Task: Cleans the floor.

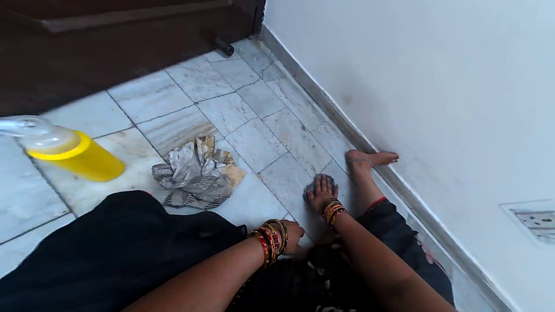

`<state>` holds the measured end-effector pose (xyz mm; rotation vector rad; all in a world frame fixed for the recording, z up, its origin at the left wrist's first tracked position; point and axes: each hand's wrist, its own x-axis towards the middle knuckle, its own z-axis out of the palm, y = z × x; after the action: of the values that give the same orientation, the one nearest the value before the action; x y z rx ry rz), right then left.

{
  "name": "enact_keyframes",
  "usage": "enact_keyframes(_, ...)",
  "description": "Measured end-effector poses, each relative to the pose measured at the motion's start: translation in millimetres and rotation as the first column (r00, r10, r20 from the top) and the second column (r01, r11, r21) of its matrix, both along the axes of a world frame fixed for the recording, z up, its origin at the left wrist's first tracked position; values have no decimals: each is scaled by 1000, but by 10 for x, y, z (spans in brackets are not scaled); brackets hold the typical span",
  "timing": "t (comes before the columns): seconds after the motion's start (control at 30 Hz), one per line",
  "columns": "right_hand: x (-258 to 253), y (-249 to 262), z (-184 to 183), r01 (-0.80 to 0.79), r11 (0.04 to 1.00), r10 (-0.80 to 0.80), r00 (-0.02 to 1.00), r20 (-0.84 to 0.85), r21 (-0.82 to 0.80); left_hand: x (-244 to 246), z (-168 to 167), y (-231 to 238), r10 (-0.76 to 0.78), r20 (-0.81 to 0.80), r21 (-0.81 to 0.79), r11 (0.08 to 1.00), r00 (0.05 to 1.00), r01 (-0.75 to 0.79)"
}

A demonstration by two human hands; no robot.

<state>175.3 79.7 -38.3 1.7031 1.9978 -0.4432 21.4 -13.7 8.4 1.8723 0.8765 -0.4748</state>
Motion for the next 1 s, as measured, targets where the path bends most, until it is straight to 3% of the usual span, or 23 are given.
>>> enact_keyframes(0.17, -83, -74, 39, 127, 990, -126, 992, 17, -57, -2, -7, 7, 11, -12, -7, 1000, 1000, -11)
enact_keyframes(0.3, -170, 91, -215, 138, 988, -136, 990, -38, 67, -11, -24, 37, 22, -12, -32, 999, 1000, -23)
enact_keyframes(0.6, -654, 1296, -313, 154, 969, -135, 985, -112, 191, 8, -51, 63, 60, -5, -91, 994, 998, -60)
enact_keyframes(0.8, -1368, 1802, -264, -42, 980, 71, 987, -145, 193, -18, -61, 85, 43, 68, -126, 991, 997, -34)
enact_keyframes(1.0, -2189, 1504, -178, -299, 943, 326, 915, -236, 143, -70, -16, 117, 54, 89, -145, 989, 995, -41)
